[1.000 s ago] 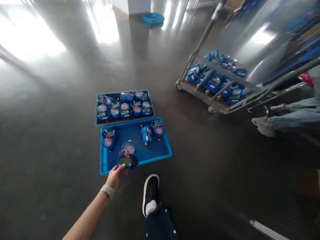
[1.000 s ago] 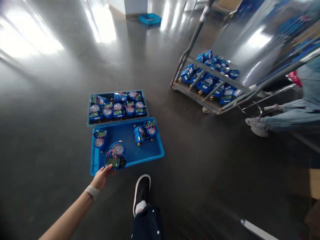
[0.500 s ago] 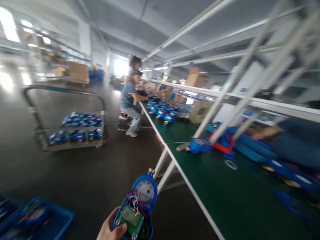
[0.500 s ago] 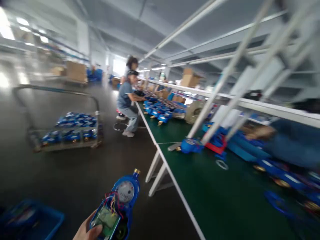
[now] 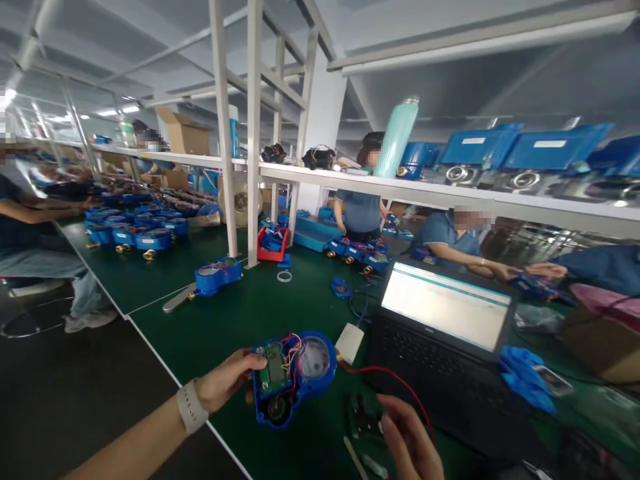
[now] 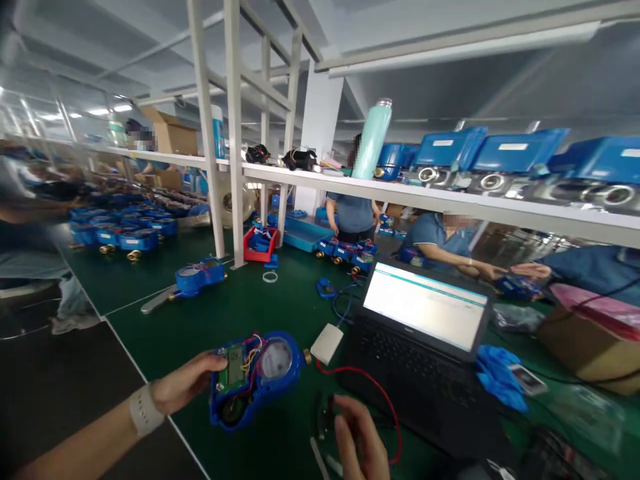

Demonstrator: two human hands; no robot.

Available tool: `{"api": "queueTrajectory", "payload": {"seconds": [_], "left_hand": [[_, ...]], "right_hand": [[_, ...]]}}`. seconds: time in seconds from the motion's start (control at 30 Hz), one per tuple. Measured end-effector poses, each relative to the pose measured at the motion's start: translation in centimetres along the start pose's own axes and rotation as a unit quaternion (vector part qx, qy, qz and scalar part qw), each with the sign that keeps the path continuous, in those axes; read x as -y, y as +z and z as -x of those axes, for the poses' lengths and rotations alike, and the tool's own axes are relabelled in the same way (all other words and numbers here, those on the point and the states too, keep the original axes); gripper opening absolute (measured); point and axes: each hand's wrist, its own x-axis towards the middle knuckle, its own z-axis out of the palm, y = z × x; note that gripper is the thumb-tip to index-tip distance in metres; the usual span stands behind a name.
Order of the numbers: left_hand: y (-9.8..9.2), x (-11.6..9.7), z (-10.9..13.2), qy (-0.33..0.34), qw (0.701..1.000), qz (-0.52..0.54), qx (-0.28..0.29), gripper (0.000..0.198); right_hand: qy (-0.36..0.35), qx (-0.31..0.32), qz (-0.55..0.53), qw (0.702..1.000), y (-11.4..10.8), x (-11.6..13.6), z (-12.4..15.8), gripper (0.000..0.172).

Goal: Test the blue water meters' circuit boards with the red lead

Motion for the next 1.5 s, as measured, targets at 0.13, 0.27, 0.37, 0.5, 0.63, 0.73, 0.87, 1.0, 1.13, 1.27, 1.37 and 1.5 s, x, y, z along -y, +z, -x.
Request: {"api": "queueTrajectory", "payload": {"seconds": [0.13, 0.27, 0.37, 0.5, 0.63, 0.73, 0.87, 1.0, 1.13, 1.27, 1.37, 1.5], "left_hand": [[1.2, 0.2, -0.9, -0.066, 0.993, -0.059, 0.079, 0.03], [0.8, -0.3, -2.3, -0.118, 0.977, -0.14, 0.106, 0.014], [0.1, -1.1, -4.3, -0.136, 0.974, -0.166, 0.078, 0.019], [-0.4, -1.9, -6.1, -0.098, 0.983, -0.157, 0.016, 0.013], [0.7, -0.5, -4.3, 0.059, 0.986, -0.094, -0.12, 0.027], [2.8, 2.3, -1.2, 0.136, 0.976, -0.054, -0.162, 0.045], [5.4, 5.8, 1.4, 0.14, 0.984, -0.047, -0.102, 0.105], [5.9, 6.3, 1.3, 0.139, 0.981, -0.084, -0.104, 0.115], [5.4, 5.6, 0.8, 0.16, 0.974, -0.129, -0.09, 0.111], [5.3, 5.3, 0.6, 0.179, 0.966, -0.174, -0.073, 0.103], [5.4, 5.3, 0.5, 0.184, 0.959, -0.204, -0.072, 0.103], [5.1, 5.5, 0.1, 0.182, 0.952, -0.235, -0.074, 0.103]], "right_hand": [[0.041, 0.135, -0.051, 0.989, 1.0, 1.6, -4.6, 0.058], [0.208, 0.386, -0.107, 0.892, 6.0, 3.2, -7.2, 0.069], [0.265, 0.451, -0.128, 0.843, 8.9, 3.1, -7.0, 0.067], [0.296, 0.397, -0.155, 0.855, 10.1, 2.1, -5.8, 0.065], [0.298, 0.3, -0.157, 0.893, 9.7, 1.4, -3.8, 0.069], [0.286, 0.244, -0.146, 0.915, 8.7, 1.0, -1.9, 0.073], [0.264, 0.23, -0.12, 0.929, 6.8, 0.9, -1.2, 0.071], [0.145, 0.215, -0.076, 0.963, 5.3, 1.3, -4.2, 0.07], [0.062, 0.332, -0.026, 0.941, 5.5, 2.2, -7.8, 0.057], [0.019, 0.418, 0.053, 0.907, 6.0, 3.6, -9.2, 0.055], [-0.034, 0.43, 0.115, 0.895, 6.2, 4.6, -9.3, 0.053], [-0.12, 0.407, 0.189, 0.885, 5.8, 5.7, -8.9, 0.05]]}}
